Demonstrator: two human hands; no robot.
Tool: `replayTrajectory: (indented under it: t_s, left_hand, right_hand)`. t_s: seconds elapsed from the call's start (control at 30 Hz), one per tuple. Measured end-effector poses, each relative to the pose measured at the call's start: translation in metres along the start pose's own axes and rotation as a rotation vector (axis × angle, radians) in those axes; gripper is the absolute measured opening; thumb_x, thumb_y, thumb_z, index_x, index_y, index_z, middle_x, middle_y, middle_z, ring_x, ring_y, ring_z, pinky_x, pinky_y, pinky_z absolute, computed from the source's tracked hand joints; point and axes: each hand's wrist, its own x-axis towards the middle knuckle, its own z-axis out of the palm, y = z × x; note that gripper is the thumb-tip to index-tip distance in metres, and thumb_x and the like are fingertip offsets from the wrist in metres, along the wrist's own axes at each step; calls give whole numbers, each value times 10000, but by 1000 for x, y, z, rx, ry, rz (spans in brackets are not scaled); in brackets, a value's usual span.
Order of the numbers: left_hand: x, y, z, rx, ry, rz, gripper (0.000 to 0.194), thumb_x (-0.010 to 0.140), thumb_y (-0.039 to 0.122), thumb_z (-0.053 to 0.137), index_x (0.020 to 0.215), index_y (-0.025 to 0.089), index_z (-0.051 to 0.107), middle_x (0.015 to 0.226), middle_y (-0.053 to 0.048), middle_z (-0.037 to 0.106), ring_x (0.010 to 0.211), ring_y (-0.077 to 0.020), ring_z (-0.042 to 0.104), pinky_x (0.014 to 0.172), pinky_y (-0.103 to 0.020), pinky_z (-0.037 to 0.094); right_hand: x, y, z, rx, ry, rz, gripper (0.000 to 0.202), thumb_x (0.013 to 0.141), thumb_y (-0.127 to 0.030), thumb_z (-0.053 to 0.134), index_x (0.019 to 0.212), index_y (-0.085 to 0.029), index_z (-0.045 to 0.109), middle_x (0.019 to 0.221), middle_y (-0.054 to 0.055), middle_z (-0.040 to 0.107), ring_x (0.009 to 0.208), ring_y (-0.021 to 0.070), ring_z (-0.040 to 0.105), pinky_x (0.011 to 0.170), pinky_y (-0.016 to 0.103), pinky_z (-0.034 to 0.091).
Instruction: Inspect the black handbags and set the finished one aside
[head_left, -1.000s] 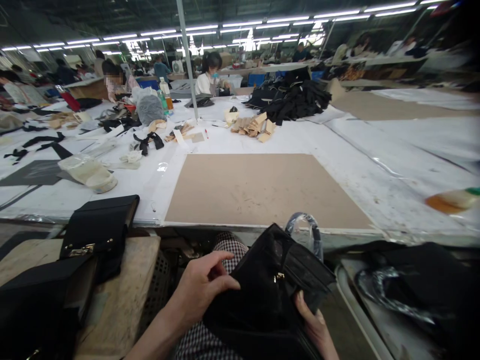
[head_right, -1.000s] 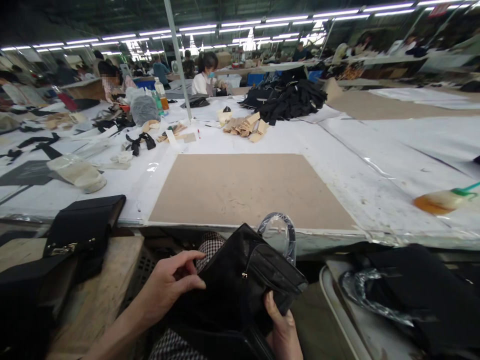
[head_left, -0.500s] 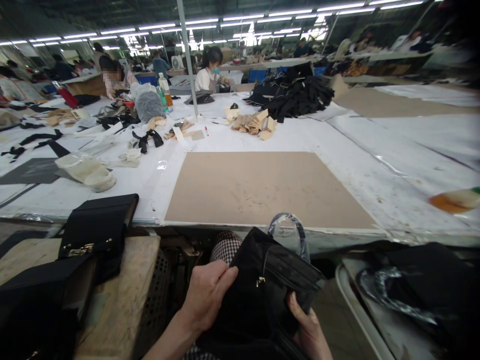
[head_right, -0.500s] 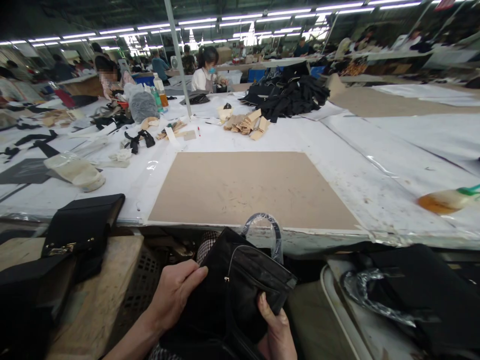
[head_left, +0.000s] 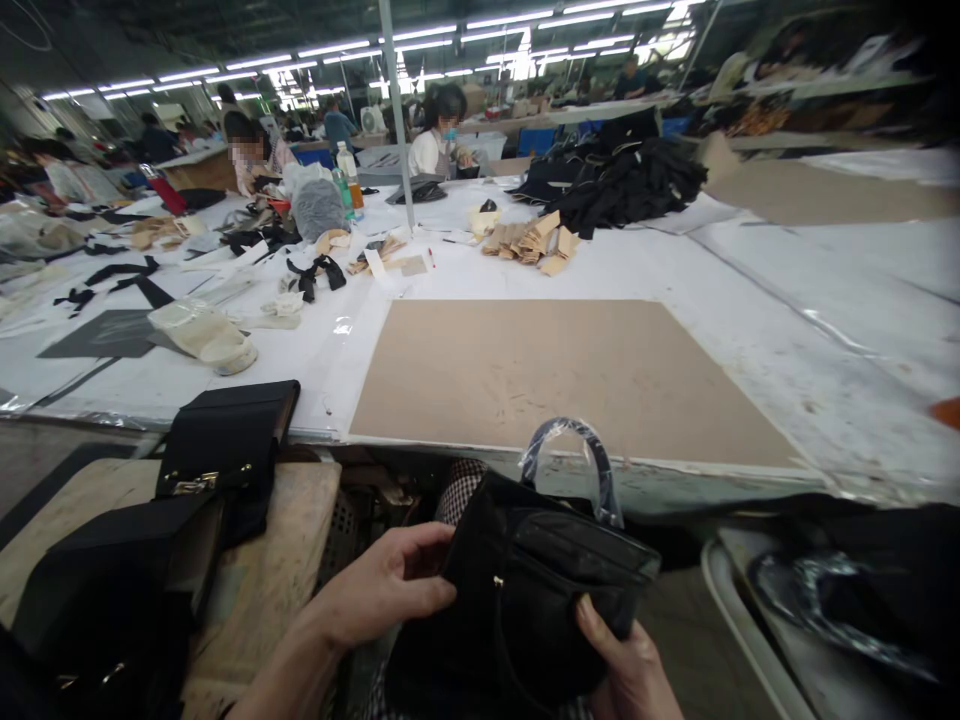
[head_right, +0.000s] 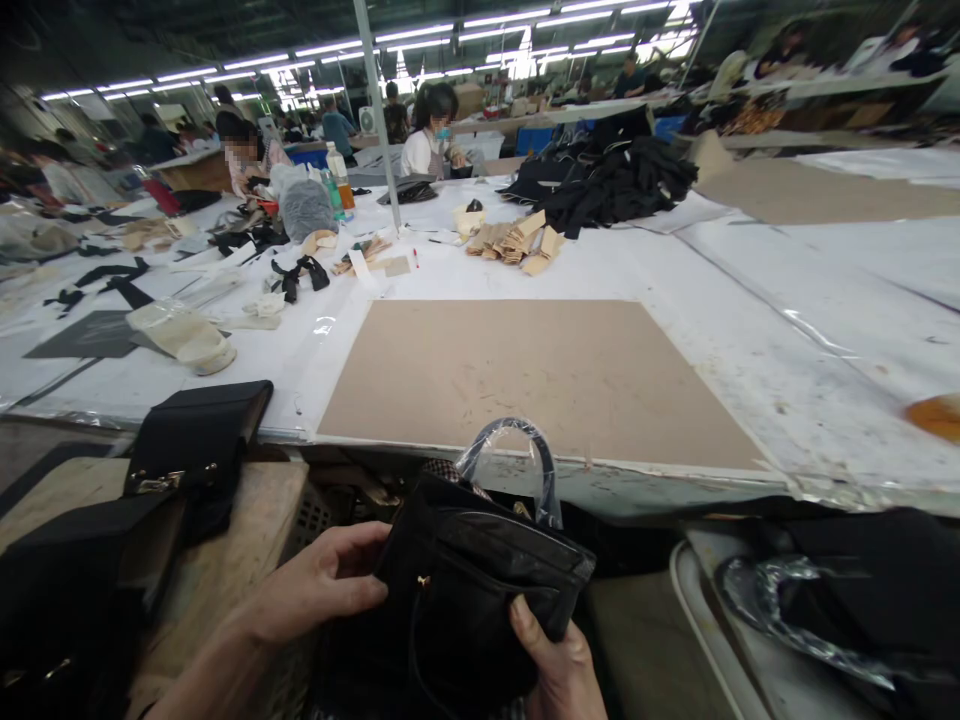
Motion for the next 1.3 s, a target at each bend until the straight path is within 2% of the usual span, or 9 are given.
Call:
replayTrajectory:
  t_s: [0.17,0.3,0.57,0.7,0.83,0.93,1.03,1.17,1.3]
  left_hand:
    - [-14,-25,-7,-116,69,11,570,736,199,847,1272,169,655,1190,-109,676,1147,-265,592,988,-313,433]
    - [-13,-32,0,-114,234,36,377,876,345,739,1185,133,698,1138,-128,693,1035,-221,617,907,-281,463]
    - [25,-28,24,-138,424,-14,363,825,454,768,785,108,668,650,14,555,572,-66,437,535,-153,332]
    - [23,-38,27,-314,372,-23,308,803,384,801,770,99,688,668,-5,590,581,-72,479,562,-160,362]
    - [6,-36,28,-389,304,-12,218,853,271,744,993,105,758,870,-81,698,797,-163,631,779,-245,475]
    - [-6,-32,28,-371,297,20,315,830,177,724,1136,109,744,1043,-119,715,1011,-240,641,938,-310,462]
    - [-13,-34,28,-339,325,42,377,792,133,731,1169,112,733,1157,-127,698,1141,-276,598,1014,-326,430]
    - [-11,-42,28,-255,398,-14,325,855,303,742,1138,145,739,1061,-109,723,1010,-242,639,915,-317,481]
    - [0,-40,27,-17,482,-47,314,841,426,750,970,139,746,847,-46,689,757,-145,584,684,-208,445]
  right_hand:
    - [14,-2,-14,-20,66,9,528,558,-354,956,1018,-196,750,983,85,763,1036,382,677,986,507,523]
    - [34,-7,-32,-145,226,45,540,406,-405,989,838,-184,753,804,58,764,1017,406,676,952,480,550]
    - [19,0,-25,-119,175,-95,565,501,-370,973,986,-190,745,910,45,771,1038,363,680,949,420,563]
    - [17,4,-25,-29,121,-68,631,580,-350,947,1143,-206,704,1032,54,757,1045,351,681,940,432,567]
    - [18,8,-23,38,97,-18,642,625,-329,926,1206,-228,673,1032,51,757,1027,340,689,921,434,578]
    - [27,5,-31,-5,158,-24,587,600,-357,927,1129,-222,710,968,39,764,1020,338,692,908,412,587]
    - [44,-3,-50,-95,264,28,503,455,-355,961,888,-200,759,851,28,764,1054,344,674,888,365,596]
    - [51,-9,-61,-185,295,32,496,347,-289,966,785,-190,754,811,23,762,1128,342,633,906,330,585]
    - [29,-3,-39,-126,196,-23,597,437,-305,956,984,-181,751,914,43,768,1071,357,663,919,390,578]
